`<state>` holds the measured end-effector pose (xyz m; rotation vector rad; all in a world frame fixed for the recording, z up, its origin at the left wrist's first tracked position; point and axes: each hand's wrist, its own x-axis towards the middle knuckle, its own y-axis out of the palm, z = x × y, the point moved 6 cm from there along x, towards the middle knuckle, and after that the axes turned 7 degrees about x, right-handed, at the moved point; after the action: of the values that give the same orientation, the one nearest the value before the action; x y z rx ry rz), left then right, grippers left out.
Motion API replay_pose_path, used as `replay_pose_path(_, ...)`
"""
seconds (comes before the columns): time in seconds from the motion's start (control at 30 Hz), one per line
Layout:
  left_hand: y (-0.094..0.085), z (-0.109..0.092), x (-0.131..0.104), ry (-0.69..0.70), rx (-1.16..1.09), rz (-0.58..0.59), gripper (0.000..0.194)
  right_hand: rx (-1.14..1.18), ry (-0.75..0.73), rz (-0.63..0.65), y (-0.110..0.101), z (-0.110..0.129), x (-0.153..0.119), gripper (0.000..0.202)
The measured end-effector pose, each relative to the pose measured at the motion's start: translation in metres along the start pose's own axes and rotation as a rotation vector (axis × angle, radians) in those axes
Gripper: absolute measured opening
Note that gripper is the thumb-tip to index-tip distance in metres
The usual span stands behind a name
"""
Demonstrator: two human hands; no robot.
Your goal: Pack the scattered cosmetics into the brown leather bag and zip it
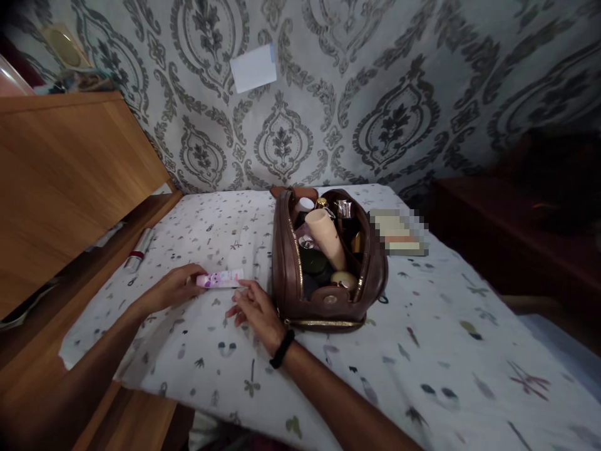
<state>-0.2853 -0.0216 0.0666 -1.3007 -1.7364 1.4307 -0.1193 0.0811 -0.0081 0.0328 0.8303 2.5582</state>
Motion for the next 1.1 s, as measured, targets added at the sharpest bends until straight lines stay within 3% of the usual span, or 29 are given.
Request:
replay_pose_path(0.23,-0.006,0.002,-0.012,0.046,-0.369,-0.029,0.034,0.076,0.042,-0.118,-0.003,-0.002,0.000,0.082)
replay_pose_path(0.5,-0.009,-0.011,0.000,0.141,-0.782,0.088,0.044,-0.170,-0.029,-0.040,0.005,0.010,-0.001,0.054)
replay_pose_path(0.7,-0.015,-0.028,0.026,0.284,-0.936,0.105,0.051,-0.208,-0.155,-0.072,0.009,0.024,-0.003,0.049)
replay_pose_path(0.9,-0.002,-0.050,0.043,0.418,-0.997,0.162,0.048,0.064,0.110,0.155,0.022,0.015,-0.008,0.062)
replay_pose_path(1.1,0.012,-0.045,0.045,0.394,-0.961,0.111,0.046,0.024,0.074,0.158,0.018,0.013,-0.006,0.058)
